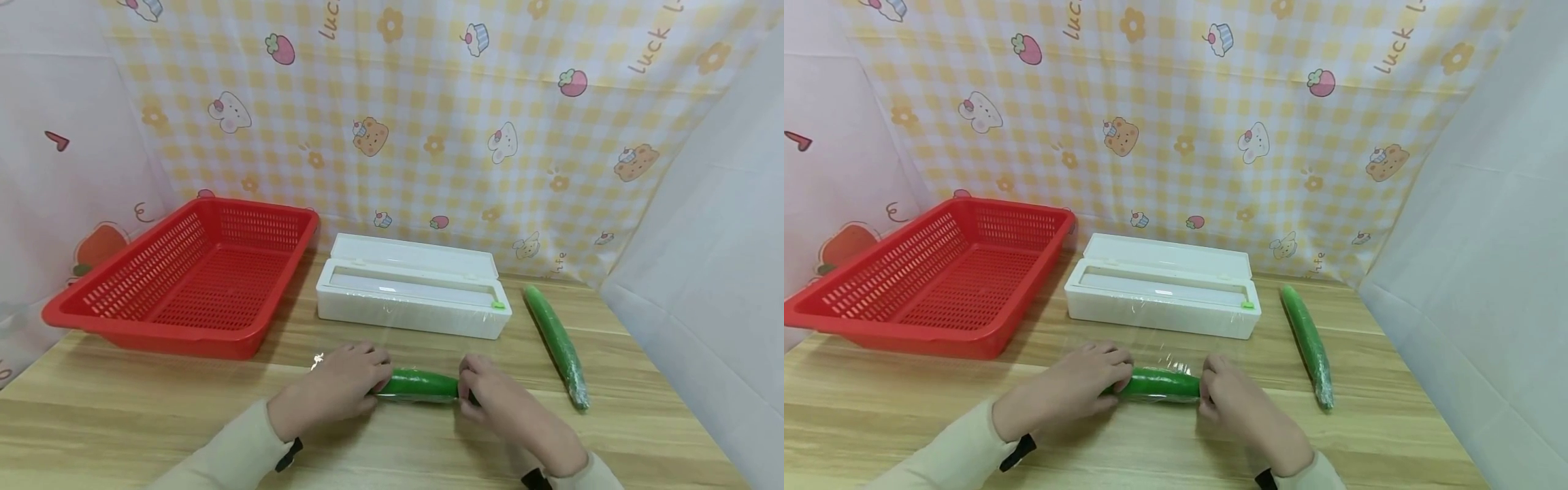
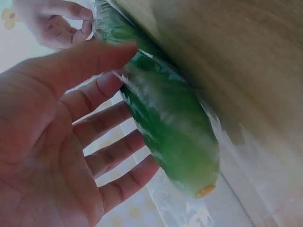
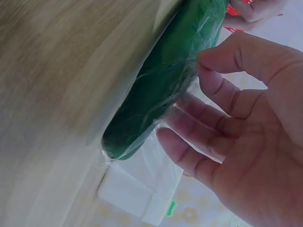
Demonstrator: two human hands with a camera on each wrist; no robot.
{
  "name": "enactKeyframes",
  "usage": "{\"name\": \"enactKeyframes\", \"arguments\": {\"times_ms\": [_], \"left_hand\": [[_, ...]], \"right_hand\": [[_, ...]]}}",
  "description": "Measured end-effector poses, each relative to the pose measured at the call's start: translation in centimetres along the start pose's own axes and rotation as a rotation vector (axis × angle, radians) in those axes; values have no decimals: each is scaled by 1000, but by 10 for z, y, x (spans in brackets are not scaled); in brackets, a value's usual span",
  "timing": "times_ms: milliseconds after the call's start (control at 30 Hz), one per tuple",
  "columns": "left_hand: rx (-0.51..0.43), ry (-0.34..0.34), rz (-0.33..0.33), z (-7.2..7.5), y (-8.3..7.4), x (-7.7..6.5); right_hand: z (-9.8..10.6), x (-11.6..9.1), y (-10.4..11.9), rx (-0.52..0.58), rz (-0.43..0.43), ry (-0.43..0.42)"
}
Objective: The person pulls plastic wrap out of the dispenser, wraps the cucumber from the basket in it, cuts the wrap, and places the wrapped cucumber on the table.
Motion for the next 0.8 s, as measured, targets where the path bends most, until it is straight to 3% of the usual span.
{"name": "enactKeyframes", "arguments": {"times_ms": [100, 233, 433, 600, 800], "left_hand": [[-48, -5, -4, 1, 3, 0], [-181, 12, 19, 2, 10, 2], [-328, 16, 56, 1, 22, 5], [-389, 17, 55, 0, 27, 5], [-552, 51, 94, -2, 38, 3]], "right_hand": [[-1, 0, -3, 43, 1, 14], [-1, 0, -9, 112, -14, 28], [-8, 1, -18, 197, -90, 71], [-12, 2, -19, 212, -72, 69], [-16, 2, -28, 308, -57, 41]]}}
Point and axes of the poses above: each hand's wrist, its own x-axis towards the middle knuckle, its own z-axis out of the back of the hand, y = z × x, the point moved 10 cm from there along x, towards the middle knuckle, and after that the axes turned 11 degrees about -x, right-handed, at the moved point
